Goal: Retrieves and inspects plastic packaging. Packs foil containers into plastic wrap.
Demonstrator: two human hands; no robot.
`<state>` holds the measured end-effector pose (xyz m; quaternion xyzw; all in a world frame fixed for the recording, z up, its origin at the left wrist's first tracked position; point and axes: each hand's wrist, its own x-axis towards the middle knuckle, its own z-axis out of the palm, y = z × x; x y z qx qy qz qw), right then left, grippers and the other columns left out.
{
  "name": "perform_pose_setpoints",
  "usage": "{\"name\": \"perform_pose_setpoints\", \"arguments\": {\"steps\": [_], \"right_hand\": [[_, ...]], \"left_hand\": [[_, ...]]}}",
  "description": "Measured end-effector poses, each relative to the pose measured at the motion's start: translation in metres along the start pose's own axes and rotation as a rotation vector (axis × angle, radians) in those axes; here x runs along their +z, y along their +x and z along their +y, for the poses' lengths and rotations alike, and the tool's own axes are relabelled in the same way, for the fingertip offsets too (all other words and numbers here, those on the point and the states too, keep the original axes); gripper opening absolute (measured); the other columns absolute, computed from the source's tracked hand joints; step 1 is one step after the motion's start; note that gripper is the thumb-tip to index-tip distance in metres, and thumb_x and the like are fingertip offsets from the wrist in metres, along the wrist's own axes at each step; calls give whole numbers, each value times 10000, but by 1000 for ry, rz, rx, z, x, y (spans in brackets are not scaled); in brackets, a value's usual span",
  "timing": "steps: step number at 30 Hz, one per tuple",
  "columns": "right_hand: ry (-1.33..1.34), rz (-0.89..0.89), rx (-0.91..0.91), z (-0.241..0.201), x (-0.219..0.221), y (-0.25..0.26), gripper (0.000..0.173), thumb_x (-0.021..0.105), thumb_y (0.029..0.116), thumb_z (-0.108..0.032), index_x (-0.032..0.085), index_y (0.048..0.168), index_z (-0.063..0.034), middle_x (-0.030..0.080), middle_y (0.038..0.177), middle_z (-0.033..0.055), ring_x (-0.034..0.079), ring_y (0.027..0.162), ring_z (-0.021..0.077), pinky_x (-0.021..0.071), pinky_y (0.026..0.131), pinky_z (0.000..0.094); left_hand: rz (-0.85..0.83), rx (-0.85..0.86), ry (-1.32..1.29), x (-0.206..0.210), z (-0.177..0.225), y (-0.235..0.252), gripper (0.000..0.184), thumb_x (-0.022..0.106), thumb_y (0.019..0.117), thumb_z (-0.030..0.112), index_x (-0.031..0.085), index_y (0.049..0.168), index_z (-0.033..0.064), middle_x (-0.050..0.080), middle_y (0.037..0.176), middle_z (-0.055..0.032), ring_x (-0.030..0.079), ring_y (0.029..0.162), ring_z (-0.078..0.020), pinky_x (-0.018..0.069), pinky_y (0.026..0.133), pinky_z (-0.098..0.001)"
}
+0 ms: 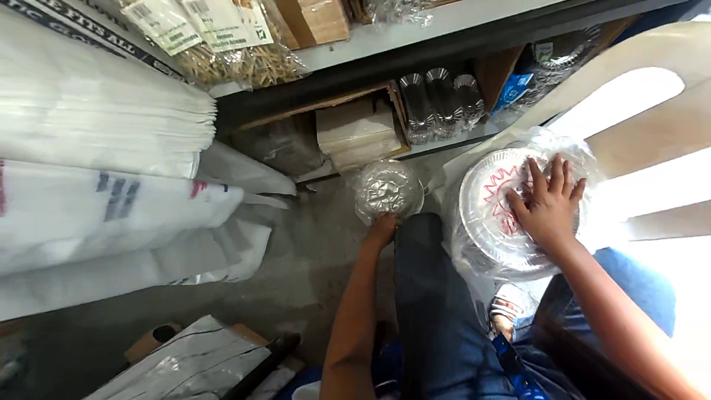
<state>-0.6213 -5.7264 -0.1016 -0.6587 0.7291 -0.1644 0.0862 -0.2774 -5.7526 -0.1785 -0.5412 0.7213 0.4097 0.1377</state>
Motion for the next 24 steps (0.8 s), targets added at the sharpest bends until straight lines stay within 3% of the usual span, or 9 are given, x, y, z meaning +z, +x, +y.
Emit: {"name": "perform_pose_setpoints", "arguments": {"steps": [4, 7, 9, 10, 13, 16, 19, 21, 24], "right_hand": [[131, -9, -7, 11, -12, -5, 631, 560, 982, -427, 526, 1456, -14, 250, 1630, 314, 171, 1529, 511, 78, 1169, 754], [246, 44, -38, 7, -39, -11, 501, 602, 950, -220, 569, 1391, 16, 290, 1604, 332, 234, 1503, 529, 122, 1168, 757], [296, 30, -88, -4, -64, -21, 457, 605, 956, -223, 605, 1339, 26, 393, 1555, 310, 338, 1457, 516, 194, 1162, 736], [331, -29, -119, -12, -76, -27, 433, 624, 963, -238, 631, 1304, 28, 480, 1496, 286, 429, 1400, 492, 276, 1136, 710], [469, -329, -218, -35, -90, -42, 442, 673, 971, -313, 651, 1280, 3, 627, 1334, 216, 575, 1271, 385, 440, 1072, 592], [491, -389, -338, -55, -70, -59, 523, 733, 920, -369, 650, 1303, -22, 601, 1379, 226, 560, 1279, 423, 437, 1052, 615], [404, -310, -459, -65, -47, -66, 538, 759, 892, -330, 643, 1345, -63, 567, 1445, 231, 490, 1363, 487, 310, 1123, 705], [365, -290, -498, -66, -37, -63, 395, 734, 906, -176, 681, 1276, -49, 651, 1300, 227, 556, 1282, 483, 282, 1117, 740], [352, -250, -503, -66, -38, -55, 165, 655, 926, -19, 729, 1070, 12, 714, 1046, 216, 671, 1069, 443, 331, 1088, 729]], "left_hand": [[332, -1, -163, -23, 20, -32, 328, 532, 1050, 115, 652, 1300, -60, 555, 1439, -277, 460, 1402, -451, 313, 1193, -546], [611, 204, -325, -42, 52, -72, 329, 550, 1045, 167, 682, 1240, -63, 632, 1337, -261, 595, 1267, -404, 466, 1069, -519], [592, 325, -376, -49, 86, -96, 341, 537, 1051, 203, 686, 1236, -42, 670, 1269, -227, 666, 1161, -311, 541, 990, -432], [541, 367, -380, -50, 101, -104, 339, 553, 1041, 206, 692, 1224, -44, 687, 1227, -224, 686, 1108, -291, 553, 963, -418], [230, 270, -289, -52, 134, -117, 391, 617, 1023, 269, 670, 1253, -42, 675, 1228, -231, 678, 1107, -322, 533, 994, -473], [13, 191, -212, -48, 144, -115, 431, 645, 1010, 238, 608, 1322, -58, 621, 1308, -267, 630, 1193, -367, 488, 1047, -496], [-7, 258, -216, -40, 134, -115, 498, 684, 963, 133, 545, 1399, -64, 542, 1423, -285, 514, 1345, -402, 408, 1130, -507], [70, 269, -291, -28, 130, -112, 452, 695, 951, 110, 576, 1348, -68, 577, 1377, -270, 558, 1295, -372, 458, 1084, -476], [206, 247, -425, -16, 135, -106, 260, 661, 975, 98, 662, 1169, -74, 686, 1141, -213, 680, 1038, -249, 547, 930, -372]]}}
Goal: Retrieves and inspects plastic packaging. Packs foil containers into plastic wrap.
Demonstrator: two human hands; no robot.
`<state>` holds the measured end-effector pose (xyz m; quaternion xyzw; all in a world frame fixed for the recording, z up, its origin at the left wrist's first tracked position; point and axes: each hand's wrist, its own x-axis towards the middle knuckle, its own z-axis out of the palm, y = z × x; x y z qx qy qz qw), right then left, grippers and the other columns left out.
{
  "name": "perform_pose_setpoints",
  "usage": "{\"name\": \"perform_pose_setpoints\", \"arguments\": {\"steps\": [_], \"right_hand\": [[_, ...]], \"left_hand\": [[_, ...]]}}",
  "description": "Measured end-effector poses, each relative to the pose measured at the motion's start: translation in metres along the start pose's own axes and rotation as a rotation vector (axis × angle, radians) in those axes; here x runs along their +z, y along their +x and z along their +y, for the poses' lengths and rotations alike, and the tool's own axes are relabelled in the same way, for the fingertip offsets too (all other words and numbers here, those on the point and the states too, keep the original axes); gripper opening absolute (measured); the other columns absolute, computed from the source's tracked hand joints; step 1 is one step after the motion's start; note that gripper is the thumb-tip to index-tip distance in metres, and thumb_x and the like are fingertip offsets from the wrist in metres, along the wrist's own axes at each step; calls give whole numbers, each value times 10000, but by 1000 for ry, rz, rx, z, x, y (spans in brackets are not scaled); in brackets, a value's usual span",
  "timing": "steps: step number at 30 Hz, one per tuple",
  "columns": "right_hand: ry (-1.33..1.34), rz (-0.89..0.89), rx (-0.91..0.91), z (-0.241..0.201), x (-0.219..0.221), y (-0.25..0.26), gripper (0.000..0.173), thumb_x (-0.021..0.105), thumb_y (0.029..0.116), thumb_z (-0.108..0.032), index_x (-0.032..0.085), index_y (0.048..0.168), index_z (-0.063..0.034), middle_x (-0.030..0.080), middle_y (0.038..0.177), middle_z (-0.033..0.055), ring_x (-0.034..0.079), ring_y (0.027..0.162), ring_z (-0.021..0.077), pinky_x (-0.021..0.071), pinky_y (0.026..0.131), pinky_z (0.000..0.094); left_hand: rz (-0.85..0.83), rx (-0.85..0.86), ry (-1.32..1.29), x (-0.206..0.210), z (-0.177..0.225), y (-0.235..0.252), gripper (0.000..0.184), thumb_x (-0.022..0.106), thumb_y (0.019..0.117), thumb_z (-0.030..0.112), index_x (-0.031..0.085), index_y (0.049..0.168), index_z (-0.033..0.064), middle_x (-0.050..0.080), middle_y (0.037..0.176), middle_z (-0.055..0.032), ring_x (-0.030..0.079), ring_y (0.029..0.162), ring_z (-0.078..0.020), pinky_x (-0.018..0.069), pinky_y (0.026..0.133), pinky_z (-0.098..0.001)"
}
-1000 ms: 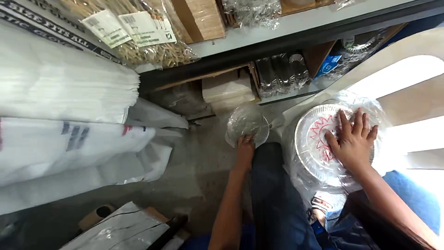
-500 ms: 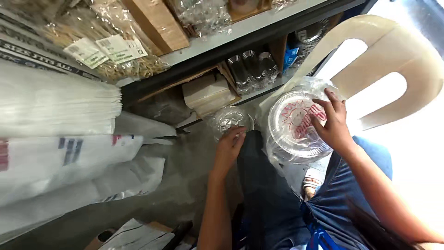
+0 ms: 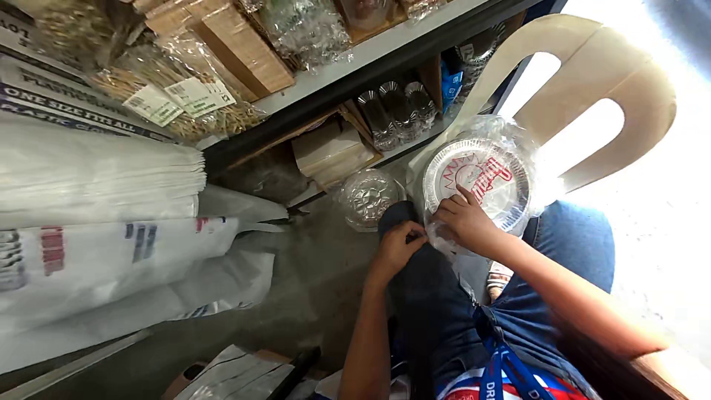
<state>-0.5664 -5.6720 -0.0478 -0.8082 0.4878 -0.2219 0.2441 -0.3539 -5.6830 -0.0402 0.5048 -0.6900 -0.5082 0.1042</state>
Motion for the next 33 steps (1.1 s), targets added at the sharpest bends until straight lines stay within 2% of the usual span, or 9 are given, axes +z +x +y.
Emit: {"name": "perform_pose_setpoints", "arguments": {"steps": [4, 9, 11, 16, 19, 22, 26, 29, 33], "right_hand": [[140, 76, 87, 10, -26, -6, 151, 635, 957, -71, 734, 1037, 10, 717, 1022, 193, 673, 1043, 393, 436, 1034, 628], [45, 310, 39, -11, -31, -28, 189, 657, 958, -201, 724, 1000, -29, 690, 1014, 176, 650, 963, 353, 513, 851, 510], [10, 223, 50, -19, -29, -32, 243, 685, 949, -253, 727, 989, -16, 699, 960, 183, 675, 906, 360, 536, 796, 510], [97, -52, 235, -26, -16, -29, 324, 719, 939, -228, 709, 1093, 57, 687, 1034, 248, 678, 968, 414, 524, 860, 561], [95, 21, 234, -25, -4, -29, 274, 728, 906, -193, 725, 1057, 35, 692, 1012, 236, 670, 985, 415, 513, 868, 564], [74, 106, 220, -22, 8, -30, 254, 725, 887, -186, 726, 1032, 22, 687, 989, 227, 671, 957, 412, 518, 841, 556], [64, 111, 233, -23, 14, -31, 260, 713, 898, -190, 726, 1062, 11, 684, 1016, 226, 664, 977, 409, 513, 860, 549], [95, 77, 215, -21, 10, -33, 262, 671, 929, -177, 718, 1096, 19, 683, 1034, 231, 660, 995, 414, 510, 871, 553], [321, -68, 205, -13, -10, -32, 328, 451, 1045, -128, 702, 1165, 47, 692, 1068, 221, 655, 1042, 361, 494, 964, 501]], "left_hand": [[124, 100, -114, 0, 6, 1, 210, 649, 981, 115, 697, 1088, -59, 715, 1025, -135, 672, 917, -117, 545, 861, -279], [190, 92, -232, 9, 9, 5, 194, 644, 978, 109, 681, 1083, -49, 697, 983, -71, 646, 851, -41, 543, 796, -226], [204, 103, -257, 13, 7, 6, 187, 641, 977, 104, 675, 1078, -49, 691, 968, -54, 638, 840, -27, 538, 785, -211], [219, 59, -209, 15, 9, -2, 202, 640, 984, 106, 670, 1108, -51, 692, 1001, -85, 638, 863, -53, 530, 797, -223], [277, 25, -90, 15, 14, -16, 271, 674, 971, 133, 646, 1155, -63, 673, 1102, -174, 662, 930, -170, 551, 809, -303], [406, 95, 66, 25, 15, -26, 224, 707, 941, 157, 702, 1043, -42, 670, 1034, -193, 653, 883, -226, 545, 768, -334], [324, -9, 164, 39, 17, -26, 281, 693, 964, 169, 719, 1132, -56, 713, 1078, -226, 699, 1003, -339, 557, 914, -465], [276, -28, 100, 44, 18, -21, 309, 686, 965, 169, 688, 1157, -74, 703, 1090, -219, 695, 974, -291, 563, 874, -406], [227, -5, -50, 40, 16, -20, 292, 665, 976, 165, 677, 1119, -89, 691, 1065, -210, 675, 928, -204, 550, 829, -319]]}}
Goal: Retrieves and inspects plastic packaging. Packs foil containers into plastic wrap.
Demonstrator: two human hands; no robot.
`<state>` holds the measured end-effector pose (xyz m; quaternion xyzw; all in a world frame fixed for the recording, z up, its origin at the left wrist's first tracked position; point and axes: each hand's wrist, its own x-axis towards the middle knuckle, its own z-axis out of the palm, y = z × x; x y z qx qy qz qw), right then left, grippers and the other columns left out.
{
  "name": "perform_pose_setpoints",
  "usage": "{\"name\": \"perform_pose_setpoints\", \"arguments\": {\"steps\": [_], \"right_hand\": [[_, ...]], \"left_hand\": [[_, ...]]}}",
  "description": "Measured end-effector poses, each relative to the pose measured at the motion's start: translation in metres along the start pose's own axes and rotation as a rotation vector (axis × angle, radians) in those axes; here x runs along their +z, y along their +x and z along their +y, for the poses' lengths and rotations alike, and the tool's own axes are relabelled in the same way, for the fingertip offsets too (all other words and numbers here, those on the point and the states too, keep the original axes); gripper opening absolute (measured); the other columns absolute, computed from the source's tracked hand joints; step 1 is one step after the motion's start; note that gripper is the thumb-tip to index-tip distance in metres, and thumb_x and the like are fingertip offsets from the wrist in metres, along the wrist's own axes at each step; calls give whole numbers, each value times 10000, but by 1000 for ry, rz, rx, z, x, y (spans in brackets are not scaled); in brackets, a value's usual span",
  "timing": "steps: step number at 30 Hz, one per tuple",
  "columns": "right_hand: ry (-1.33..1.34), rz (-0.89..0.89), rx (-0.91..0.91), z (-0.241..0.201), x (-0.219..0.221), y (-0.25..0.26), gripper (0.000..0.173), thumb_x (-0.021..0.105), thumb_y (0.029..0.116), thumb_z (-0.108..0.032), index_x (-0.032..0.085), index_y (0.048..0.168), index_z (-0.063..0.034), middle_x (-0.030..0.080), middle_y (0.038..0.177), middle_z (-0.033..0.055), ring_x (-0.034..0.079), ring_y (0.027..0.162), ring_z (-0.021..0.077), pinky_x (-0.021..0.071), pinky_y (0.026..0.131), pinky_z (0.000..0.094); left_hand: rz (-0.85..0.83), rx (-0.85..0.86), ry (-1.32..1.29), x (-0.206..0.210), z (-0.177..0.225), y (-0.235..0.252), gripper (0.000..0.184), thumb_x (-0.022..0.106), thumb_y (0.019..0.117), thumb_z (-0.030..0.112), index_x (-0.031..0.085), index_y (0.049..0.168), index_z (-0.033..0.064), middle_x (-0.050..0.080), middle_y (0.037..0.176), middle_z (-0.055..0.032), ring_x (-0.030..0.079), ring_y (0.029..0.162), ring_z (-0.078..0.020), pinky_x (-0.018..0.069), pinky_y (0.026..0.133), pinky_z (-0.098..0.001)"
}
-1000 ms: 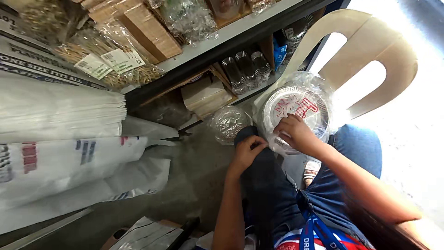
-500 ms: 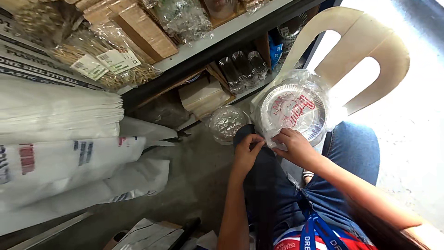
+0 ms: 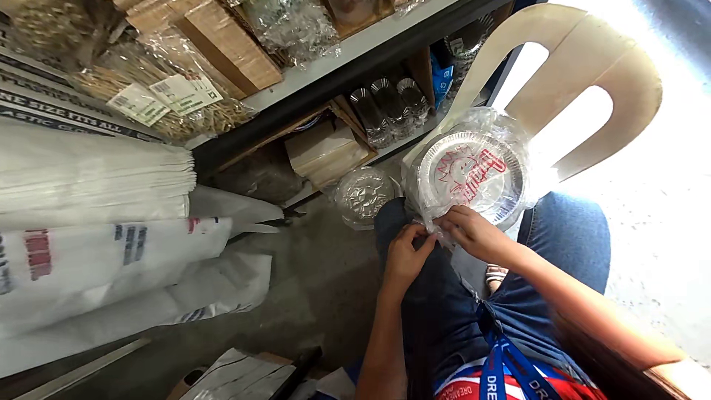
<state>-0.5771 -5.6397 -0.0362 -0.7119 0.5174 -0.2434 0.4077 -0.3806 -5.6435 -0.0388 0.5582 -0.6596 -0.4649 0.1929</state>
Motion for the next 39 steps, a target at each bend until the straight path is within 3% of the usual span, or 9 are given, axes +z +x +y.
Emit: {"name": "perform_pose_setpoints", "arguments": {"steps": [6, 10, 15, 23, 27, 31, 34, 36, 39], "right_hand": [[-143, 27, -64, 2, 1, 9, 215, 714, 912, -96, 704, 1093, 20, 672, 1061, 248, 656, 1026, 426, 517, 922, 572], [-272, 103, -187, 7, 9, 9, 197, 719, 872, -109, 689, 1011, 27, 674, 982, 237, 676, 949, 426, 546, 824, 552], [-401, 144, -374, 12, 4, 11, 234, 734, 867, -155, 665, 952, 52, 683, 891, 225, 700, 848, 412, 573, 745, 507], [-483, 129, -580, 11, -4, 15, 155, 647, 891, -102, 621, 852, 45, 636, 773, 195, 684, 720, 377, 561, 604, 449], [-447, 111, -627, 16, -9, 15, 143, 630, 898, -98, 621, 846, 35, 638, 783, 185, 678, 711, 360, 549, 567, 426], [-341, 74, -626, 29, -16, 7, 131, 613, 913, -95, 640, 907, 33, 661, 833, 186, 684, 753, 351, 561, 597, 417], [-318, 69, -596, 39, -21, 0, 142, 588, 948, -112, 639, 950, 21, 674, 888, 188, 692, 806, 339, 574, 650, 398], [-325, 77, -588, 41, -19, -2, 133, 578, 960, -101, 639, 964, 18, 674, 904, 188, 692, 822, 337, 577, 660, 393], [-371, 82, -598, 38, -17, -1, 130, 571, 963, -72, 651, 981, 30, 675, 905, 189, 692, 813, 351, 580, 649, 406]], "left_hand": [[11, -41, -142, 6, -3, 9, 259, 589, 973, 57, 654, 1154, -115, 699, 1029, -184, 666, 902, -141, 544, 837, -288], [69, -8, -163, 12, -5, 7, 223, 587, 961, 62, 678, 1092, -95, 693, 939, -124, 633, 808, -61, 525, 761, -221], [213, 164, 143, 12, 6, 4, 254, 682, 925, 148, 704, 1095, -40, 710, 1001, -181, 686, 849, -231, 560, 715, -342], [119, 285, 325, 6, 23, 13, 242, 708, 854, 45, 719, 1065, -74, 722, 1014, -229, 708, 938, -369, 584, 796, -458], [88, 179, 75, 12, 17, 19, 246, 705, 844, 20, 702, 1068, -80, 721, 963, -185, 701, 850, -208, 570, 755, -329], [-57, 9, -364, 4, 4, 23, 149, 637, 930, 21, 666, 1047, -65, 690, 884, -29, 628, 747, -5, 528, 694, -180], [-60, 162, -467, -11, -1, 23, 102, 629, 946, 42, 681, 1007, -20, 699, 907, 40, 637, 792, 26, 537, 718, -167], [-57, 288, -223, -14, 10, 24, 159, 640, 963, 72, 737, 1026, -36, 706, 999, -70, 657, 881, -47, 549, 793, -193], [-92, 283, 270, -9, 44, 26, 183, 628, 975, 73, 765, 1043, -28, 721, 1056, -214, 708, 1000, -309, 562, 915, -413]]}}
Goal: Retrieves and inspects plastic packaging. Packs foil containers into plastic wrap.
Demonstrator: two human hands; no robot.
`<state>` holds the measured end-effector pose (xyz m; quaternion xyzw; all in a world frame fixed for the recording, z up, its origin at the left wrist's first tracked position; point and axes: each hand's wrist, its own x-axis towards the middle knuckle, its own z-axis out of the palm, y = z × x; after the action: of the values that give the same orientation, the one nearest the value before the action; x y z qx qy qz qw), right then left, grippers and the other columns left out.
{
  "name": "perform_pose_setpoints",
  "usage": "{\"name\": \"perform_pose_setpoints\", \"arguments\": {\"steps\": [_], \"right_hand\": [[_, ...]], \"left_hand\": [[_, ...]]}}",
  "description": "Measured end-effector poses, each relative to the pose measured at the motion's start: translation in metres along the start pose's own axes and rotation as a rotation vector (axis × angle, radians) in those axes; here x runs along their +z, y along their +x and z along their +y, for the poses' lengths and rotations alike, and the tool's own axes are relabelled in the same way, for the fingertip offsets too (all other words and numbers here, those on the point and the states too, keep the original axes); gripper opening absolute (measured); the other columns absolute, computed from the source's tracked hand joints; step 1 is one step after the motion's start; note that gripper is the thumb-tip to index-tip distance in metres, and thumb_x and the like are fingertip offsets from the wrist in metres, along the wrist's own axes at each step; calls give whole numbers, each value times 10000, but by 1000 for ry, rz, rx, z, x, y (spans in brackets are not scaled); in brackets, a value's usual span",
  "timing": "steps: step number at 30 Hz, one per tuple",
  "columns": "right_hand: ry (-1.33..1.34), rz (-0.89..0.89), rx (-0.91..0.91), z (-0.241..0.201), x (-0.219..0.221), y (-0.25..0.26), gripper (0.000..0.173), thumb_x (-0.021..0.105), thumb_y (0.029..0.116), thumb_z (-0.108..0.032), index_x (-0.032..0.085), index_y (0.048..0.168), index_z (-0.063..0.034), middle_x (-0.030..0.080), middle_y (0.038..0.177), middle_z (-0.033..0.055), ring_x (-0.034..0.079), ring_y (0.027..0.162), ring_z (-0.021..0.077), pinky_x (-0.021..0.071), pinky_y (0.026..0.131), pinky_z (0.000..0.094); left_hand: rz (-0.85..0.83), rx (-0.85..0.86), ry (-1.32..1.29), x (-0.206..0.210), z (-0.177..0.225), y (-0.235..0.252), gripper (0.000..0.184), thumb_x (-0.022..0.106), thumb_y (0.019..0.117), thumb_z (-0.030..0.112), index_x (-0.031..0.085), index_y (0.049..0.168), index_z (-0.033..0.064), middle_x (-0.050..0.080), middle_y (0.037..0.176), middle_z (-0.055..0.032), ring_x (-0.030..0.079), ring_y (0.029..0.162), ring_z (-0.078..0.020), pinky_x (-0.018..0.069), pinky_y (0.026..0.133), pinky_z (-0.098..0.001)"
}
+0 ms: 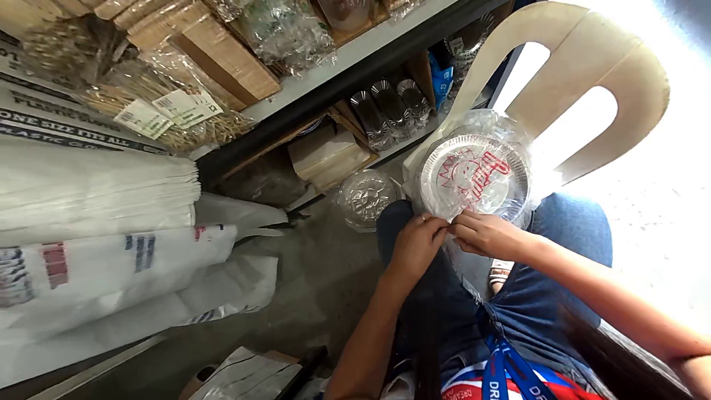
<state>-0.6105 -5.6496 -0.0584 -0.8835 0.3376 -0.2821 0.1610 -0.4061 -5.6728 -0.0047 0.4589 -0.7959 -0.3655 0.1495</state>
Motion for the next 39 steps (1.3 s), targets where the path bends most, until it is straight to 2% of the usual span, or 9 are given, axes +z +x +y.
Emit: {"name": "perform_pose_setpoints", "arguments": {"steps": [4, 7, 14, 16, 18, 21, 26, 33, 39], "right_hand": [[-71, -12, -55, -2, 1, 0, 104, 578, 946, -54, 646, 954, 24, 665, 865, 174, 688, 766, 340, 572, 604, 400], [-117, 30, -108, -4, 5, 1, 105, 571, 945, -60, 650, 935, 9, 661, 845, 158, 681, 751, 317, 566, 610, 380], [-134, 49, -164, -6, 7, 4, 91, 575, 961, -58, 653, 943, -16, 650, 855, 142, 662, 766, 296, 565, 669, 359], [-149, 35, -186, -7, 6, 5, 77, 584, 954, -43, 653, 931, -18, 650, 855, 138, 659, 769, 293, 564, 690, 361], [-175, 20, -207, -9, 7, 8, 74, 584, 947, -19, 654, 924, -11, 651, 856, 137, 663, 771, 292, 566, 702, 363], [-201, 15, -184, -12, 11, 9, 72, 586, 937, -6, 650, 904, -2, 652, 850, 144, 664, 766, 297, 564, 699, 369], [-234, 17, -22, -24, 12, 13, 69, 583, 934, -17, 642, 926, 19, 679, 929, 182, 693, 833, 325, 577, 758, 397], [-343, -84, 62, -35, 11, 27, 69, 645, 854, 58, 650, 902, 109, 668, 863, 237, 707, 774, 375, 590, 679, 426], [-337, -176, 27, -28, 8, 27, 147, 681, 813, 13, 650, 907, 122, 663, 845, 242, 702, 759, 389, 579, 653, 447]], "left_hand": [[-176, 18, 322, -1, 16, 5, 214, 584, 998, 65, 742, 1084, -51, 703, 1083, -259, 685, 1077, -415, 558, 915, -492], [-347, 30, 236, -18, 8, 13, 252, 559, 1022, 104, 735, 1121, -47, 702, 1110, -266, 675, 1101, -407, 521, 967, -502], [-530, -24, 37, -37, -4, 22, 261, 650, 977, 133, 698, 1164, -41, 709, 1050, -208, 668, 1025, -322, 501, 956, -468], [-602, -74, 98, -37, 2, 27, 319, 676, 960, 143, 668, 1218, -45, 689, 1105, -226, 650, 1069, -345, 483, 982, -495], [-675, -138, 240, -35, 17, 30, 411, 702, 957, 181, 618, 1285, -51, 633, 1242, -257, 594, 1207, -387, 446, 1043, -525], [-666, -137, 393, -25, 25, 26, 485, 690, 966, 245, 585, 1312, -79, 581, 1329, -285, 525, 1316, -421, 454, 1037, -542], [-547, -129, 329, -23, 18, 19, 489, 667, 969, 257, 587, 1281, -112, 592, 1317, -296, 542, 1302, -419, 446, 1050, -530], [-517, -119, 238, -25, 10, 14, 452, 673, 973, 225, 592, 1269, -107, 606, 1282, -290, 569, 1265, -405, 439, 1065, -505], [-487, -182, 289, -16, 20, 12, 540, 677, 966, 239, 540, 1360, -103, 571, 1358, -286, 523, 1331, -403, 452, 1057, -506]]}}
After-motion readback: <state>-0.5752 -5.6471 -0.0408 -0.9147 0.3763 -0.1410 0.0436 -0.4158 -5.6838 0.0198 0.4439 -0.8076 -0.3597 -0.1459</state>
